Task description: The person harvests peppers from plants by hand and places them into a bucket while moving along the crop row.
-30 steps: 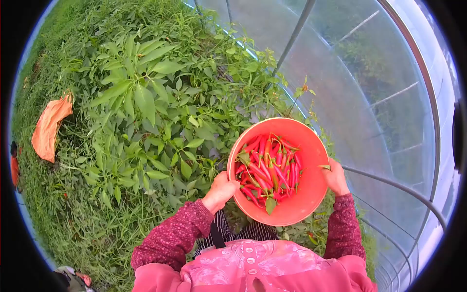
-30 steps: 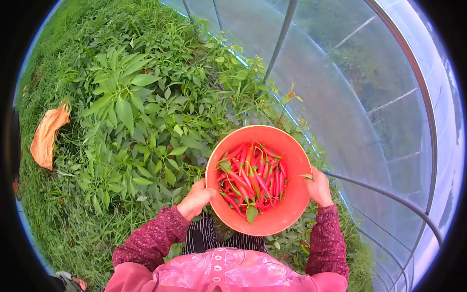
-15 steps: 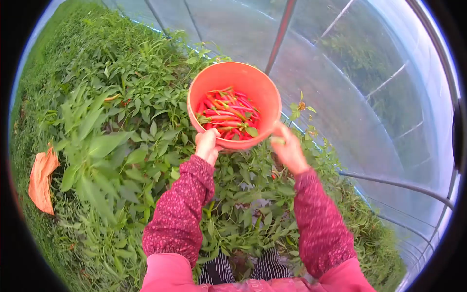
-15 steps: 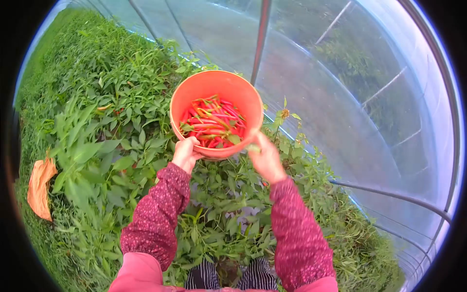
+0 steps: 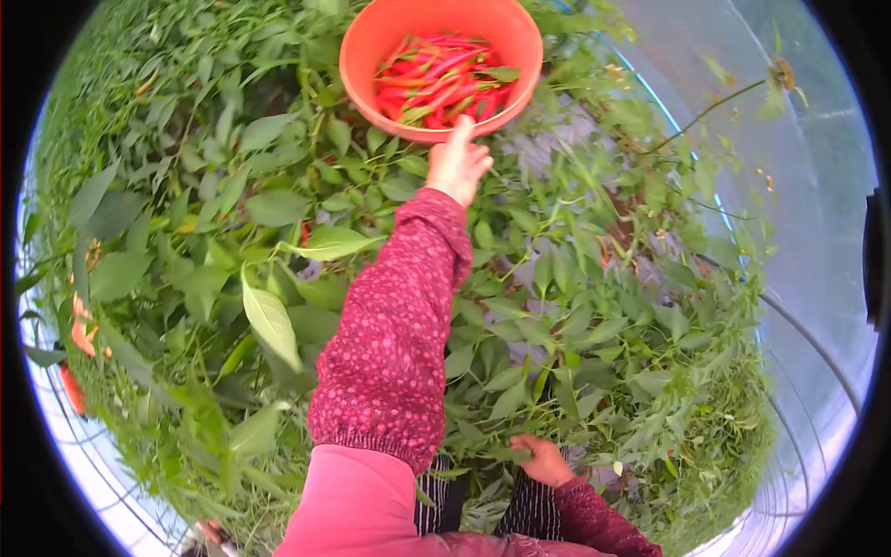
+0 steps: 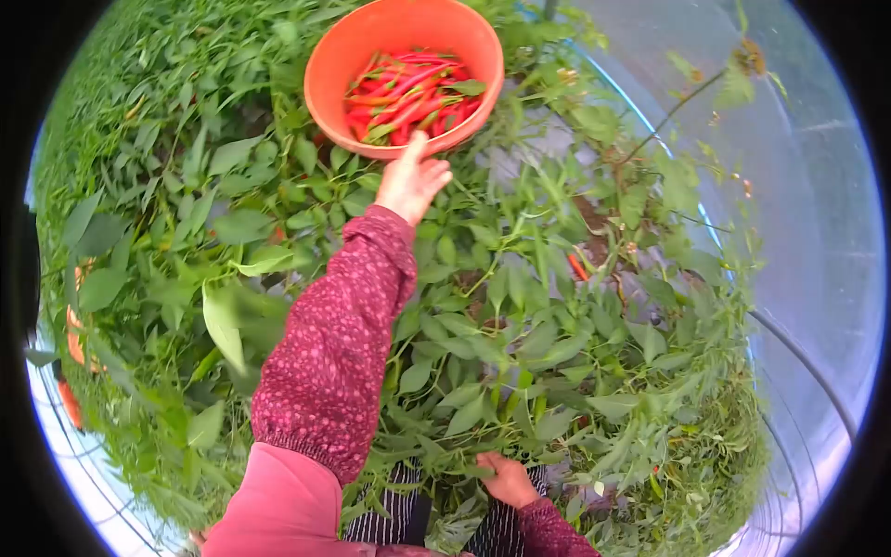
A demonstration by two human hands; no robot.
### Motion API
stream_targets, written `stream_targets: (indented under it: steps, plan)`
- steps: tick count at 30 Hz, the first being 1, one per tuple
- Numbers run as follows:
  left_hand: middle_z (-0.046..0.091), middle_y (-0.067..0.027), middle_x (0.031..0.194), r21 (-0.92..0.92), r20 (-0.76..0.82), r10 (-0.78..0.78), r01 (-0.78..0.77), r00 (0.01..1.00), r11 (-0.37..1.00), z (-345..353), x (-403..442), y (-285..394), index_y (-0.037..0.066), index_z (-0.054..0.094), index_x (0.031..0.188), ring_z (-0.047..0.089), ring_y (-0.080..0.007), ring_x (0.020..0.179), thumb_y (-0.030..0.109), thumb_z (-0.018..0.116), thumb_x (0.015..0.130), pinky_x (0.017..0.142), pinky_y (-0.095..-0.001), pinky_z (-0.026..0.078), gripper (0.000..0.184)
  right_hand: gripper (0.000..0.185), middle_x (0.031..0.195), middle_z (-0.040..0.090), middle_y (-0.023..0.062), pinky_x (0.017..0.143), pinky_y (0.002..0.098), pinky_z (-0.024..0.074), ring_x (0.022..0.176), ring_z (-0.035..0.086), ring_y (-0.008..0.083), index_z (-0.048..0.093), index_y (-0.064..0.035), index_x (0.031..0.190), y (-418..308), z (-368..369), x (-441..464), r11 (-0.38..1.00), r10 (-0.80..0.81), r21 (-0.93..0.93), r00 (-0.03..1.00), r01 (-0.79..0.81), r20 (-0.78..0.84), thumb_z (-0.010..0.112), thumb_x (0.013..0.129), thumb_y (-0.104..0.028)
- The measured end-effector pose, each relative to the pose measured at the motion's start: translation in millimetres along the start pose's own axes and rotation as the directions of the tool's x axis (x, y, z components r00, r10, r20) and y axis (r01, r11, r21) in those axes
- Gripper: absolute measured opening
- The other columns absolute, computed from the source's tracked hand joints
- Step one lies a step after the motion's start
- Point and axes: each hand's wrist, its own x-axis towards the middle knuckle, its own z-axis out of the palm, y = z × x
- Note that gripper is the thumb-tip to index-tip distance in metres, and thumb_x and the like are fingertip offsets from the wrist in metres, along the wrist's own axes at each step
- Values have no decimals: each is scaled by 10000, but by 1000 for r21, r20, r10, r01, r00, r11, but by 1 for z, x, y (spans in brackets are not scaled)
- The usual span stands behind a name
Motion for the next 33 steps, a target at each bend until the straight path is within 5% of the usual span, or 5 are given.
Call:
stream_targets:
  steps: [12,15,23,31,33]
  plan:
    - [649,-68,812,703,159,214,-263,964,661,-177,-156,157,20,630,988,620,-144,719,89,570,868,680,-279,519,151,691,1306,490,159,1022,360,363,1222,463,283,376,-56,1350,-110,-55,27,952,-218,-214,976,219,29,710,767,-216]
    - [649,-73,842,884,461,100,-446,882,-142,-206,-207,148,6,630,867,597,-133,786,63,599,792,717,-292,482,99,654,1301,493,156,1001,369,385,1206,472,301,405,-80,1335,-117,-53,23,912,-169,-330,957,242,234,695,768,-227]
    - [669,-46,922,704,20,276,-209,961,678,-241,-310,138,28,654,994,616,-115,838,71,581,875,761,-248,486,146,590,1312,478,206,1027,399,346,1221,439,349,429,-30,1304,-107,-23,19,886,-99,-388,922,253,375,619,804,-279]
    - [655,-69,942,683,-64,406,-257,911,684,-332,-337,56,0,624,1033,607,-157,834,95,574,878,749,-284,485,189,533,1216,547,223,984,381,403,1129,533,335,477,-9,1260,-93,-26,15,810,5,-525,892,262,453,609,810,-262]
    - [641,-121,829,988,108,517,-148,849,38,-277,-348,75,34,633,990,629,-212,751,41,569,825,696,-291,489,177,449,1150,595,209,939,370,446,1069,582,314,523,-30,1218,-118,-33,11,898,-67,-383,926,218,372,618,819,-212]
